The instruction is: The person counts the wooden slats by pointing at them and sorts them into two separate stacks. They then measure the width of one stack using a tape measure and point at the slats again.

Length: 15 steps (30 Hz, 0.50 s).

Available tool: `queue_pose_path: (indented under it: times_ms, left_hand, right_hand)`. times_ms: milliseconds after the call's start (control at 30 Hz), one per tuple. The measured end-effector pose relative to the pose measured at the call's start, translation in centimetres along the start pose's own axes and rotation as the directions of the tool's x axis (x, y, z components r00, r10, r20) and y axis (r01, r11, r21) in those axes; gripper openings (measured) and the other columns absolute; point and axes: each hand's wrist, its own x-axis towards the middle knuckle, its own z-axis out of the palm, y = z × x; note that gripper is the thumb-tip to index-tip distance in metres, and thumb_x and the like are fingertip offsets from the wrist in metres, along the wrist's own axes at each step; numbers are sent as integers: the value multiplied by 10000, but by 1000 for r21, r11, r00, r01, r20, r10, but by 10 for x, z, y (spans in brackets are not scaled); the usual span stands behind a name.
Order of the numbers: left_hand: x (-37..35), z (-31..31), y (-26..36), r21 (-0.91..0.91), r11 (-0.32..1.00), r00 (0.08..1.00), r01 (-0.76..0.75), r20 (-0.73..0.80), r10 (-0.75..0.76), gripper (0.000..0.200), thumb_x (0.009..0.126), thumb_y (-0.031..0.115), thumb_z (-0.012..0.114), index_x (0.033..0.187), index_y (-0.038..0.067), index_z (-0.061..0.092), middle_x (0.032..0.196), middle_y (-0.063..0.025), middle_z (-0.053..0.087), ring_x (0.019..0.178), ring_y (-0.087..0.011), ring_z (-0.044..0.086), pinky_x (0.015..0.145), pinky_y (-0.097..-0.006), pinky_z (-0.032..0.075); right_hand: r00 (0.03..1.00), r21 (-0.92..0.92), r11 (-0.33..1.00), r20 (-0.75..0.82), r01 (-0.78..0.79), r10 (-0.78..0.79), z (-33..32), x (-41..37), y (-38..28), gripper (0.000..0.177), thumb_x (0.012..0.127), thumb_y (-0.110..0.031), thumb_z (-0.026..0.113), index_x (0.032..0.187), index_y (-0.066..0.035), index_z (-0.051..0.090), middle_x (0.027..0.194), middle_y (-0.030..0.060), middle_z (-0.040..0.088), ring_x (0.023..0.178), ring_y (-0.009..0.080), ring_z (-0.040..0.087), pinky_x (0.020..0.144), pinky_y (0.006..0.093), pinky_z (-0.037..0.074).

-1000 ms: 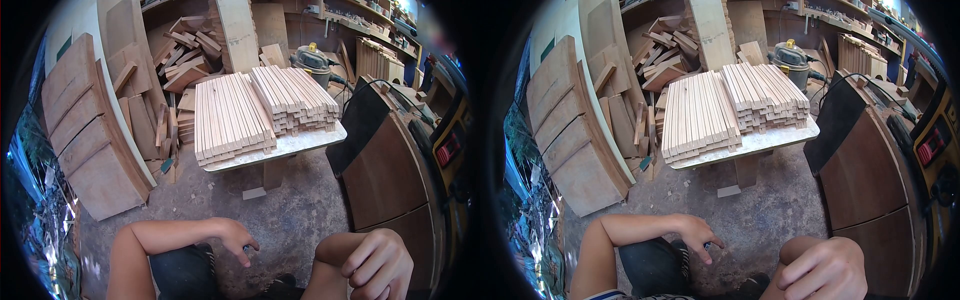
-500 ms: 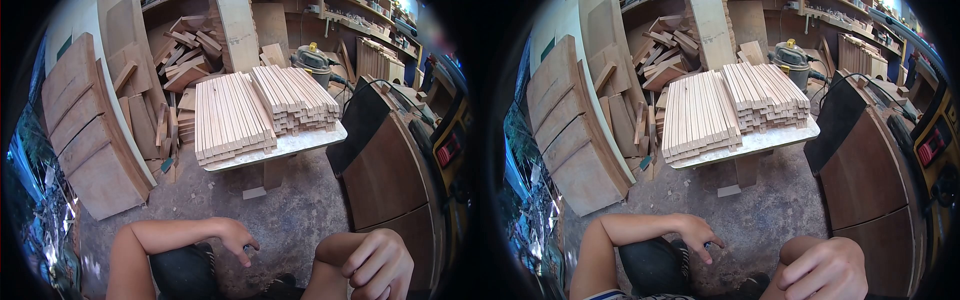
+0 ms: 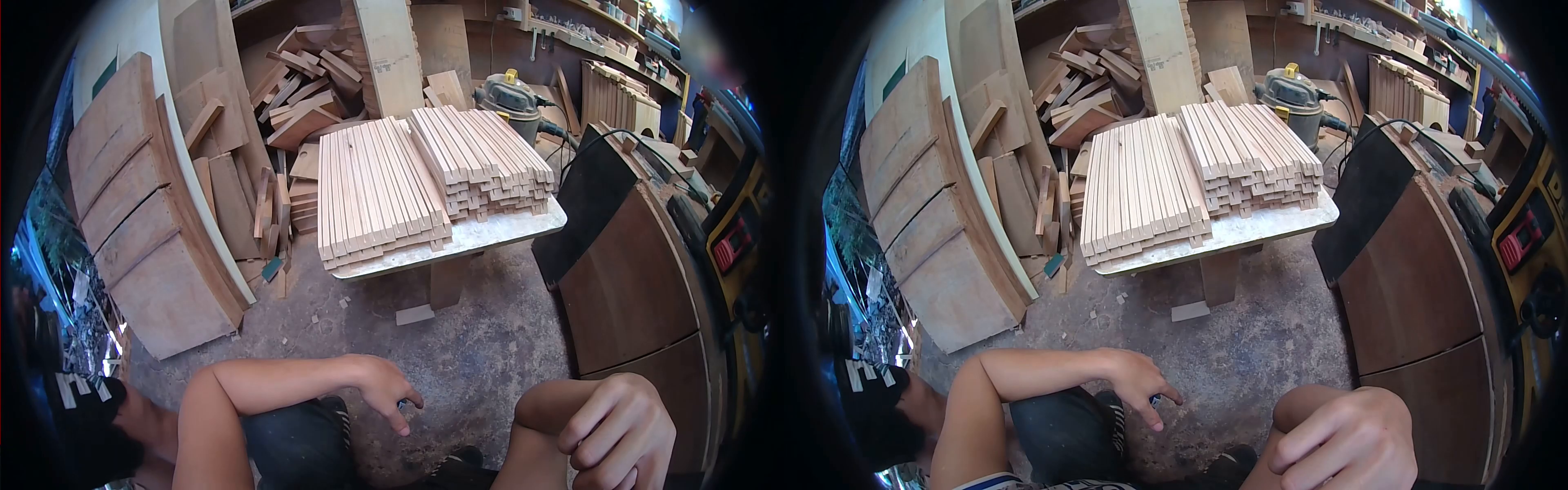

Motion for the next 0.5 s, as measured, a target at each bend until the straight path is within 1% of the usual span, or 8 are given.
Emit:
queue_pose_path:
  times_ms: [400, 467, 500]
  left_hand:
    - [1, 2, -2, 0, 1000, 1000, -4, -3, 4, 912, 866, 692, 682, 1548, 107, 523, 1371, -250, 667, 1283, -425, 623, 1099, -492, 470]
    - [4, 6, -7, 42, 998, 998, -47, -43, 49, 908, 894, 719, 636, 1576, 138, 489, 1168, -290, 734, 1158, -456, 678, 1047, -505, 494]
    - [4, 7, -8, 42, 998, 998, -47, -42, 49, 908, 894, 719, 636, 1576, 138, 489, 1168, -290, 734, 1158, -456, 678, 1047, -505, 494]
  right_hand:
    - [1000, -29, 1000, -9, 8, -8, 2, -4, 1, 344, 1011, -147, 706, 1239, -395, 773, 665, -5, 493, 510, 102, 330, 512, 272, 304]
    - [1000, -32, 999, -8, 6, -6, 3, -4, 1, 342, 1012, -148, 705, 1240, -395, 773, 665, -5, 493, 510, 102, 330, 512, 272, 303]
    - [1000, -32, 999, -7, 5, -5, 2, -4, 0, 341, 1013, -149, 705, 1241, -395, 772, 665, -5, 493, 511, 102, 330, 511, 272, 303]
